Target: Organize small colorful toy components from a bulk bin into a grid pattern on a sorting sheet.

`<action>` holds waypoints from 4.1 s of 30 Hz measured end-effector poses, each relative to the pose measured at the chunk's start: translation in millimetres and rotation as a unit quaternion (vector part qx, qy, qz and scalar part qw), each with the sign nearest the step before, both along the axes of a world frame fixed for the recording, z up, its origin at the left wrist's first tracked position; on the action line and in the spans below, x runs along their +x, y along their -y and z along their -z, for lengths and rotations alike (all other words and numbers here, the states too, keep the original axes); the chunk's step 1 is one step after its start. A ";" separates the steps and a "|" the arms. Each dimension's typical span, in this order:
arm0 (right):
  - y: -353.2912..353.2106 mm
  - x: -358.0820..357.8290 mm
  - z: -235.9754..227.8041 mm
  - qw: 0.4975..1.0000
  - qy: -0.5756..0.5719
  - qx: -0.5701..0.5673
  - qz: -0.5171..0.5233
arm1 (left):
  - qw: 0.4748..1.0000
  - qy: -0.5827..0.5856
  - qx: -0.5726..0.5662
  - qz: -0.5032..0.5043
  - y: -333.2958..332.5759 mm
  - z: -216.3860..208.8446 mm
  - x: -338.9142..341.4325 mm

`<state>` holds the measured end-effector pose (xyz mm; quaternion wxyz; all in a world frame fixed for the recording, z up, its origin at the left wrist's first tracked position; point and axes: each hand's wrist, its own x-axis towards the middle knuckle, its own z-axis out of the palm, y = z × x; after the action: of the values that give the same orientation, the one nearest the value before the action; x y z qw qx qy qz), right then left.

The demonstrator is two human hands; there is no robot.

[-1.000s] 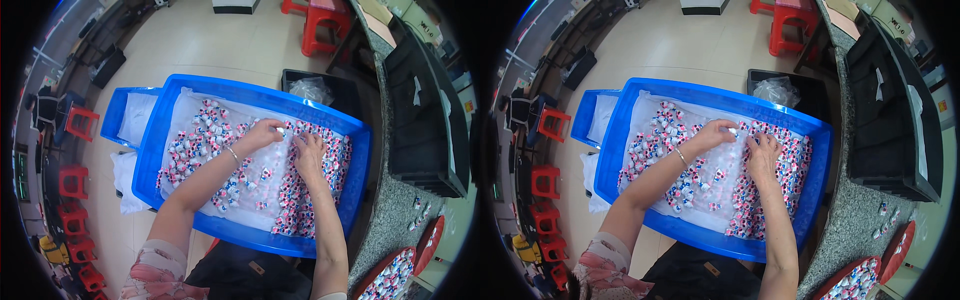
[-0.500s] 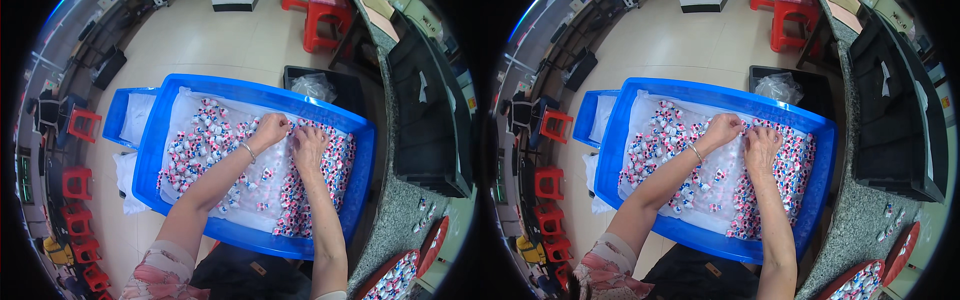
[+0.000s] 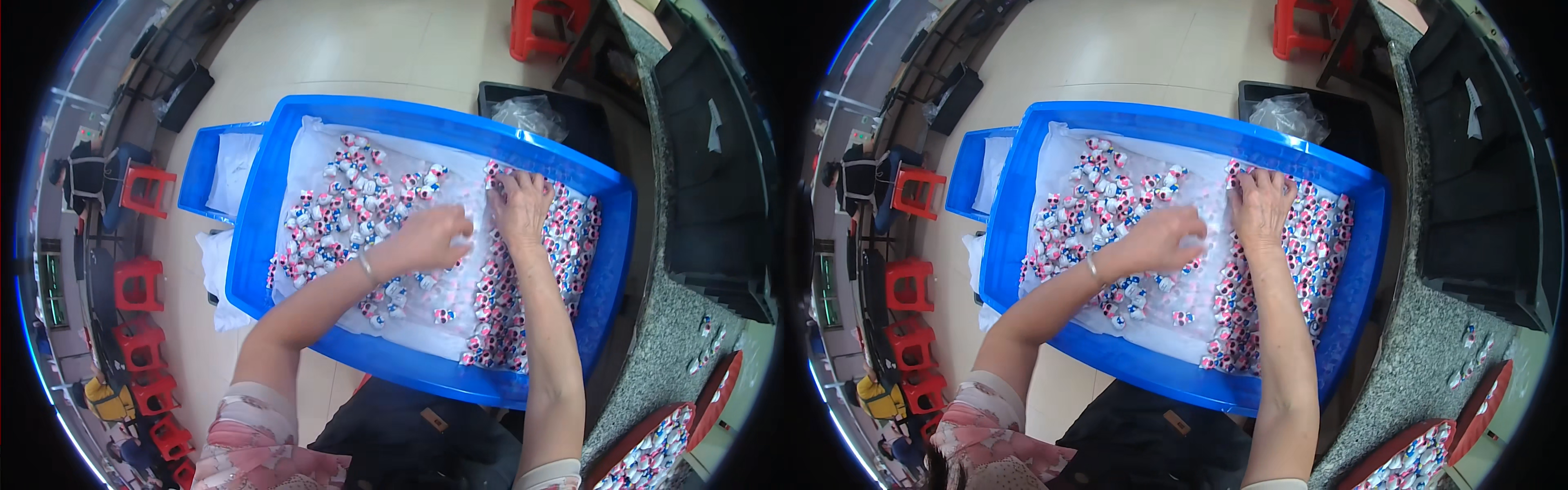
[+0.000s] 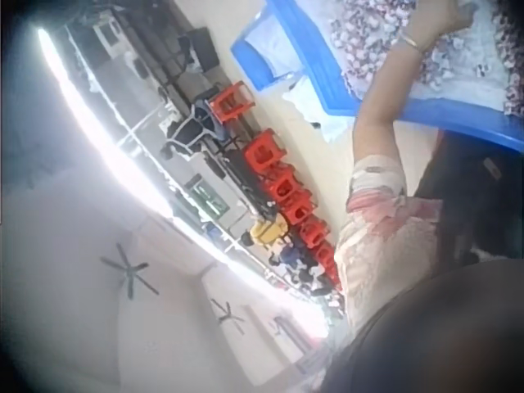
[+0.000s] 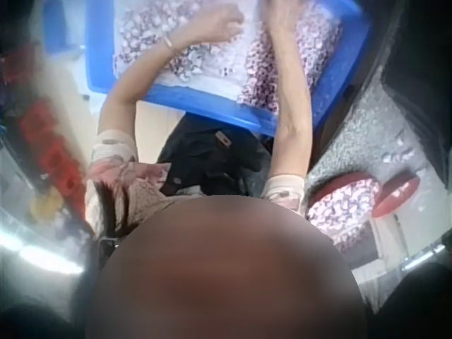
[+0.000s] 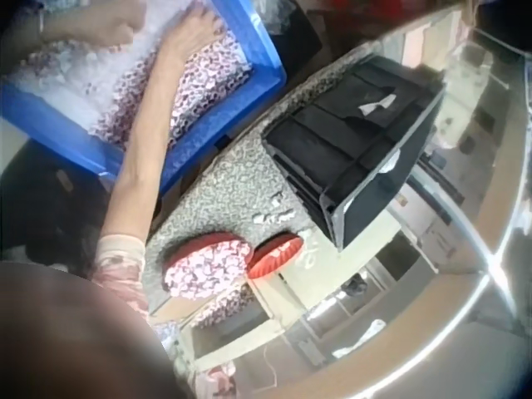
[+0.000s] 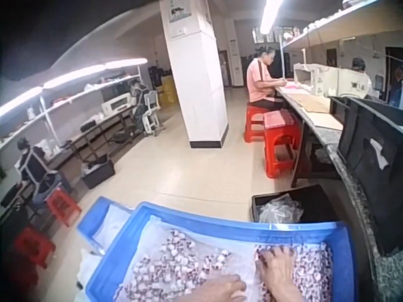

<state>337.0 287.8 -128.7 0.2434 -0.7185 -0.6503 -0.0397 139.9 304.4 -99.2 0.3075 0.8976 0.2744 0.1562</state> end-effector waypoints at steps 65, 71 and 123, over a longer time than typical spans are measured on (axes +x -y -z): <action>58.6 -26.7 -4.4 1.000 -0.014 -0.010 -0.026 | 0.970 0.049 -0.164 -0.170 -27.6 43.1 52.3; 58.9 -26.6 -0.7 0.999 -0.013 -0.030 -0.022 | 0.978 0.066 0.007 -0.195 -46.0 46.8 32.1; 70.3 -20.7 -4.9 0.995 -0.083 0.000 -0.051 | 0.977 -0.107 0.151 -0.107 -43.3 19.8 -15.9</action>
<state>316.3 217.6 -123.8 0.2983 -0.6849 -0.6639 0.0329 124.0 347.8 -119.0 0.1191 0.9107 0.3733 0.1306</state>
